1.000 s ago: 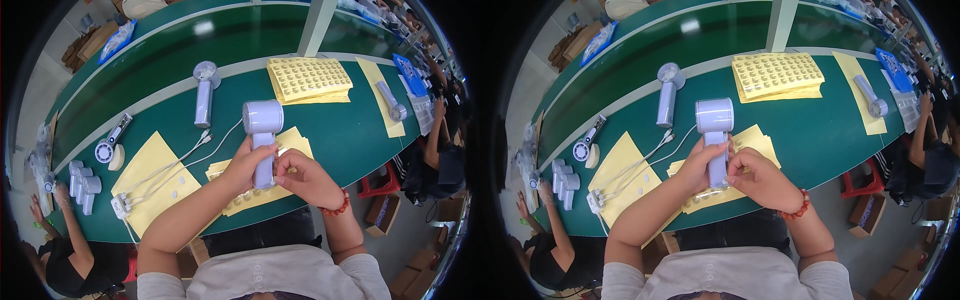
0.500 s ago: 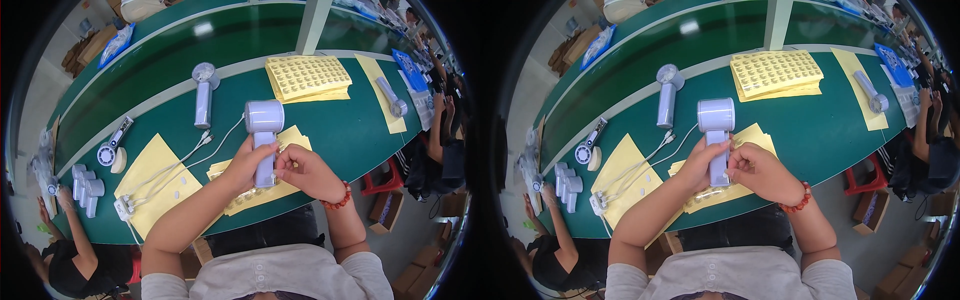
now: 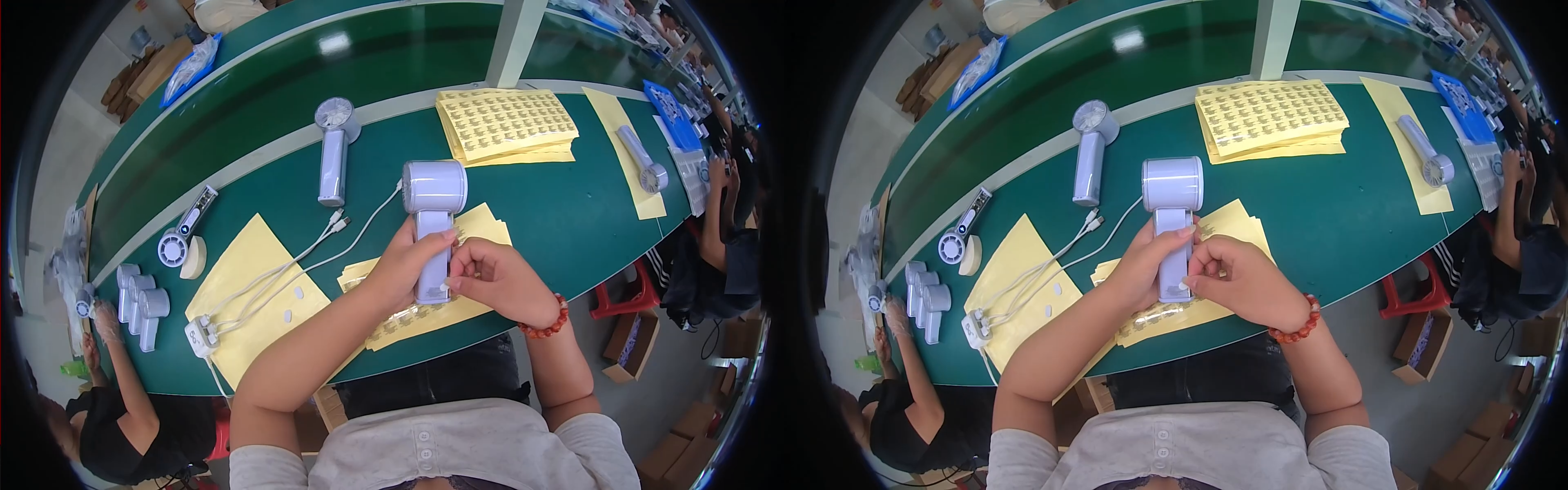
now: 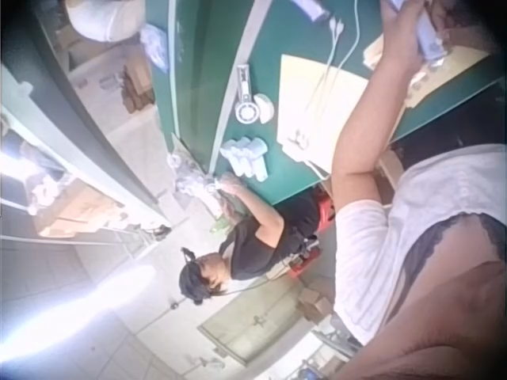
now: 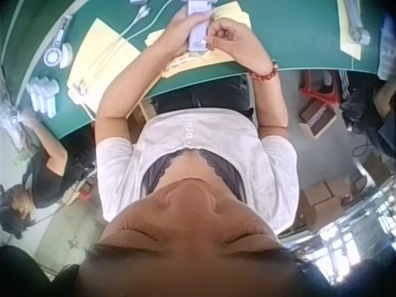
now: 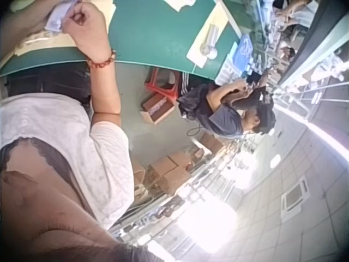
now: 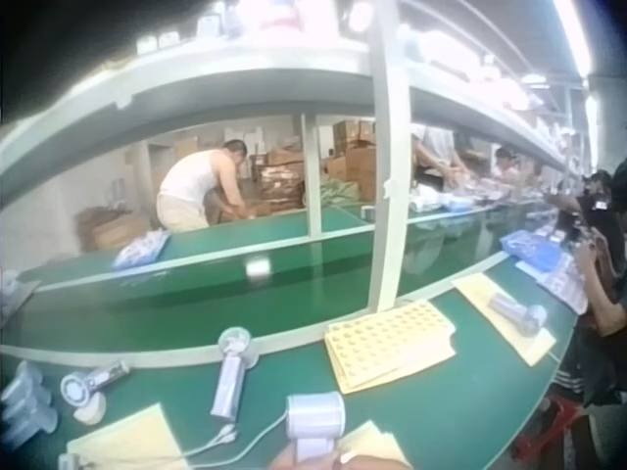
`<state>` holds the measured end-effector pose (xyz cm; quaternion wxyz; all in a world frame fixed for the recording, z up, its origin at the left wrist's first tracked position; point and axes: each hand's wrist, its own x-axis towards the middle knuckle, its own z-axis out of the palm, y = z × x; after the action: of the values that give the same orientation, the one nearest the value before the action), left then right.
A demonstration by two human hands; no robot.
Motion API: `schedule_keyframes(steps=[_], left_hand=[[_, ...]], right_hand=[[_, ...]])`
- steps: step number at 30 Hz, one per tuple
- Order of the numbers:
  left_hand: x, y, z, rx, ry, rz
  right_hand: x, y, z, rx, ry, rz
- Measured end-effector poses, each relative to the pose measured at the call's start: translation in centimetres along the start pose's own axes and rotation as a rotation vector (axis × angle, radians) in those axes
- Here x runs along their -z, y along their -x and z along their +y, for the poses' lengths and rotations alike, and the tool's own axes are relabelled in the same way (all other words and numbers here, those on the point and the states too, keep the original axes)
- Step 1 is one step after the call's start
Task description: The person peels protective films from handheld fans, plugs a USB cable into each fan to test it, and organizes sticker sheets on the workstation table.
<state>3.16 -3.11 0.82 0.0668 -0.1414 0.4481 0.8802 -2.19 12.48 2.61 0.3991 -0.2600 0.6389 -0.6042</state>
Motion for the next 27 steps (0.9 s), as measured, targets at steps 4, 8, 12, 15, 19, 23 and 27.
schedule_keyframes(steps=[4, 8, 12, 15, 19, 23, 27], left_hand=[[-0.2, 0.1, 0.2, 0.002, -0.020, -0.002], [0.4, -0.2, -0.1, 0.002, 0.005, -0.038], [0.1, 0.0, 0.1, 0.022, 0.005, -0.021], [-0.1, 0.0, 0.1, 0.017, 0.005, -0.001], [0.0, 0.1, 0.2, 0.001, 0.004, -0.018], [0.2, 0.1, 0.1, 0.009, 0.001, -0.001], [0.1, 0.2, 0.1, 0.001, 0.005, 0.000]], right_hand=[[0.3, -0.1, 0.0, 0.022, -0.099, -0.052], [0.2, 0.0, -0.1, 0.004, -0.112, -0.058], [0.2, -0.1, -0.2, 0.013, -0.100, -0.054], [0.1, 0.0, -0.2, -0.007, -0.049, -0.041], [-0.1, 0.0, 0.0, -0.009, -0.038, -0.011], [-0.5, 0.0, 0.1, 0.015, -0.041, 0.018], [-0.7, 0.1, 0.2, 0.018, -0.011, 0.035]])
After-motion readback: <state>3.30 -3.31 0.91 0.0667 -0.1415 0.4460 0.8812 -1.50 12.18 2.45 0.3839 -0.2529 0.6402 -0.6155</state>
